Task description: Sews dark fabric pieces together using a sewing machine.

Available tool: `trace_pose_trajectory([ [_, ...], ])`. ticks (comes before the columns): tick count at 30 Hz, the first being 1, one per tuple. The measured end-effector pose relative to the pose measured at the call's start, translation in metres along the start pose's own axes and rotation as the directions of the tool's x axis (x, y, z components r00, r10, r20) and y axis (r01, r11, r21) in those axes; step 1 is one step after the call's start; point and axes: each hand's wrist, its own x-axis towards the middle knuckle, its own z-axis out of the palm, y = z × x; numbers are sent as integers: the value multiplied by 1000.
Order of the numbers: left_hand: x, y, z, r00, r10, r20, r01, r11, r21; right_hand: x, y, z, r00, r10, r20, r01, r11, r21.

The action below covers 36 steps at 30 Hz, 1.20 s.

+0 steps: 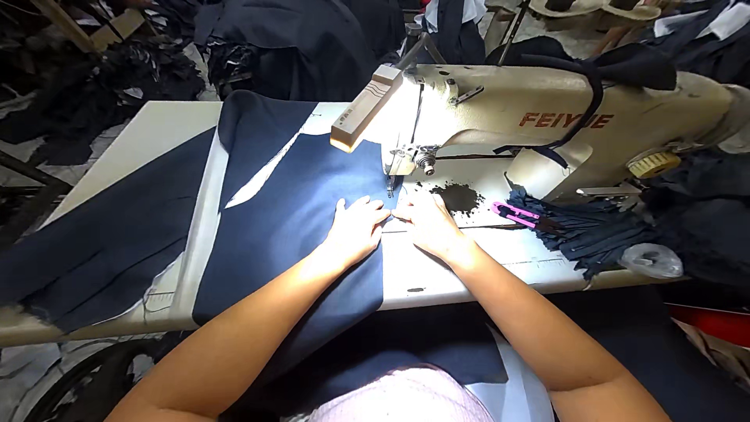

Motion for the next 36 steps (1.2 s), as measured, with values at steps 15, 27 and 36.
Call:
trace_pose_trajectory([
  [15,39,-19,-6,1000,-13,-6,13,999,-31,6,18,30,951,113,-288,-88,991,99],
  [27,58,-36,-18,999,52,7,-52,998,-17,-8,-2,23,943,103,-316,-51,985,167],
  [36,98,-87,-26,985,-132,116,120,988,99,-81,-111,48,940,-238,-245,297,924,240],
])
